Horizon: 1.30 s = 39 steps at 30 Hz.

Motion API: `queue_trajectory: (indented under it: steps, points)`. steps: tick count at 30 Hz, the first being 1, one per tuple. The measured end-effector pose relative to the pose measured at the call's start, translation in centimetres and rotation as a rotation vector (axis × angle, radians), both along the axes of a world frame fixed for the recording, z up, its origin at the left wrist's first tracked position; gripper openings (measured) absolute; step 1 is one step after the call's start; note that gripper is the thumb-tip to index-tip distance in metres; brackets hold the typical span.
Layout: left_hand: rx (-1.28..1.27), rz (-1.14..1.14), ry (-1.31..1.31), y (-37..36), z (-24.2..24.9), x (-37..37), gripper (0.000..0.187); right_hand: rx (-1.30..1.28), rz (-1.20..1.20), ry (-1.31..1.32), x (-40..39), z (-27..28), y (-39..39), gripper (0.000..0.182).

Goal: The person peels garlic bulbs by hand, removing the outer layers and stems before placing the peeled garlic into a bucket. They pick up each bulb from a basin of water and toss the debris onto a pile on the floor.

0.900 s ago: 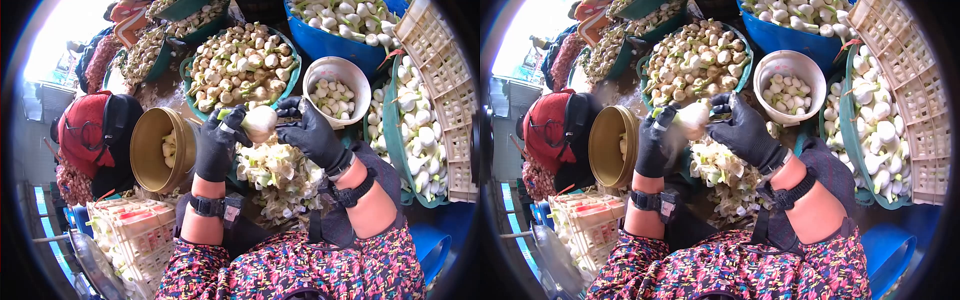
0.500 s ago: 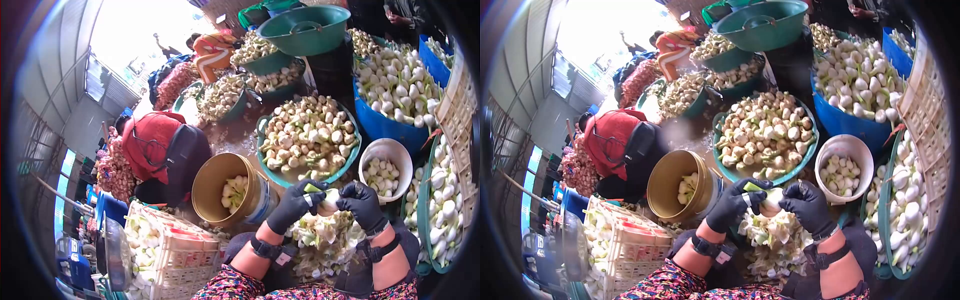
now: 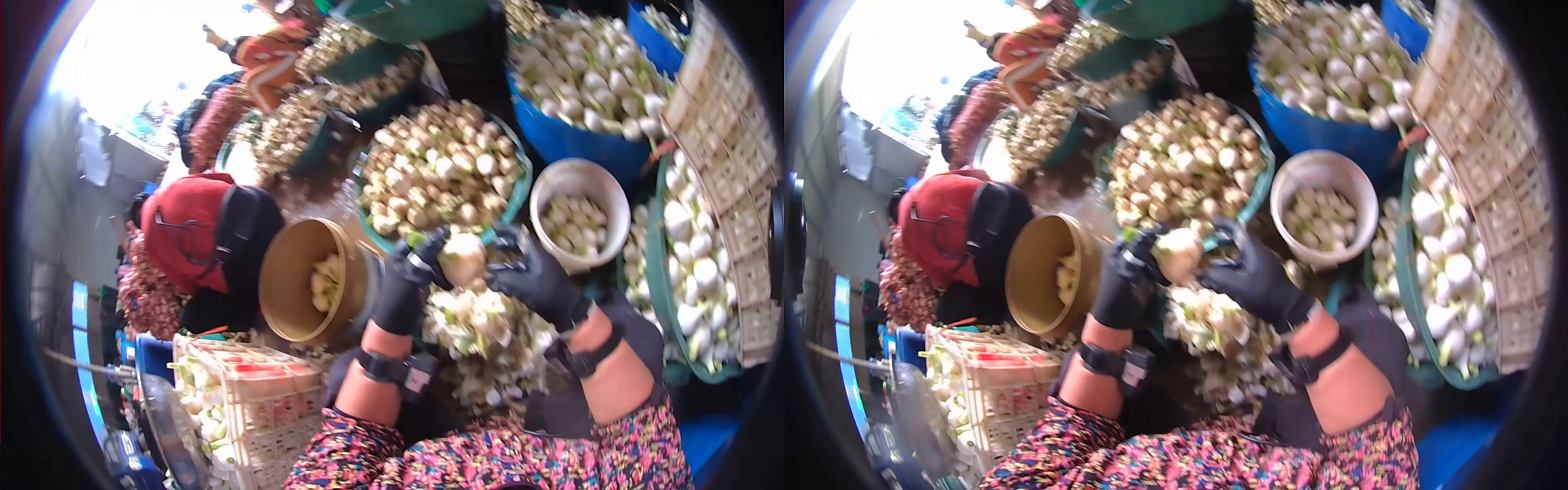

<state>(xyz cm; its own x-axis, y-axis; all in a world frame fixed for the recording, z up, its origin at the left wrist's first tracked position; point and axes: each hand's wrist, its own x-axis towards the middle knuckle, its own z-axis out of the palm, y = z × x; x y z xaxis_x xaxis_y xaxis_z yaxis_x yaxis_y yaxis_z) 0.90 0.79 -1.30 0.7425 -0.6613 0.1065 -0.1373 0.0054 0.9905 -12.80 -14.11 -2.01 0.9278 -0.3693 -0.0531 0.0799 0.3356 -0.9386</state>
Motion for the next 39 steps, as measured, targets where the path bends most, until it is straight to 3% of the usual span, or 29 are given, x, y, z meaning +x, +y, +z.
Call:
queue_trajectory:
  steps: [1,2,4,7,10,11,16,18,22,25,28,30,31,34,36,37,38,39]
  points:
    - [-0.035,-0.01,0.226,-0.5,0.5,-0.6,0.023,0.079,0.042,-0.01,-0.1,0.4,0.1,0.064]
    - [-0.067,-0.013,0.444,-0.9,1.3,-1.3,0.025,-0.002,-0.009,-0.11,0.3,-0.1,0.7,0.06]
    - [-0.056,-0.067,0.469,-1.1,1.1,-1.7,0.03,0.055,-0.027,-0.037,0.3,-0.9,0.7,0.054]
    - [-0.077,-0.183,0.497,-1.0,3.1,-1.9,0.036,0.418,0.116,-0.05,0.0,-0.1,-0.2,0.048]
    - [-0.013,-0.184,0.436,-0.6,3.7,-1.7,0.034,0.491,0.126,-0.008,0.0,0.2,0.0,0.046]
    - [0.031,-0.164,0.375,-0.5,3.8,-1.6,0.031,0.263,0.084,0.067,0.0,0.3,-0.1,0.038]
    - [0.035,-0.169,0.377,-0.1,3.1,-1.5,0.028,-0.103,0.006,-0.1,0.2,-0.4,-0.3,0.022]
    - [0.079,-0.169,0.312,0.0,2.8,-1.6,0.028,-0.72,-0.048,-0.143,0.3,0.0,-0.6,0.02]
    - [0.085,-0.166,0.286,0.3,1.9,-1.7,0.026,-0.825,-0.027,0.048,0.3,0.8,-0.2,0.009]
    - [0.043,-0.124,0.378,0.2,1.8,-1.5,0.027,-0.978,-0.013,-0.032,-0.2,0.2,0.5,0.008]
    - [-0.098,-0.034,0.49,0.2,2.0,-1.0,0.031,-1.121,0.534,0.17,-1.4,-0.9,2.3,0.021]
    - [-0.077,0.042,0.459,-0.1,3.2,-1.3,0.034,-1.133,0.742,0.309,-1.7,-2.0,3.0,0.029]
    - [-0.102,0.054,0.503,-0.1,3.0,-1.3,0.036,-1.099,0.682,0.34,-1.7,-1.9,2.6,0.027]
    - [-0.059,-0.006,0.459,0.1,3.2,-1.5,0.037,-1.074,0.179,0.323,-1.1,0.1,-0.1,0.022]
    - [-0.109,-0.025,0.511,0.1,2.4,-1.7,0.037,-0.725,0.022,0.296,-1.0,1.5,-1.2,0.019]
    - [-0.158,-0.043,0.558,0.0,2.1,-1.7,0.037,-0.583,-0.045,0.153,-1.0,0.8,-1.2,0.031]
    - [-0.155,-0.047,0.561,-0.1,2.0,-1.7,0.037,-0.581,-0.049,0.157,-1.0,0.7,-1.0,0.031]
    - [-0.139,-0.05,0.565,-0.2,2.2,-1.8,0.037,-0.381,-0.034,0.047,-0.7,0.7,-0.5,0.04]
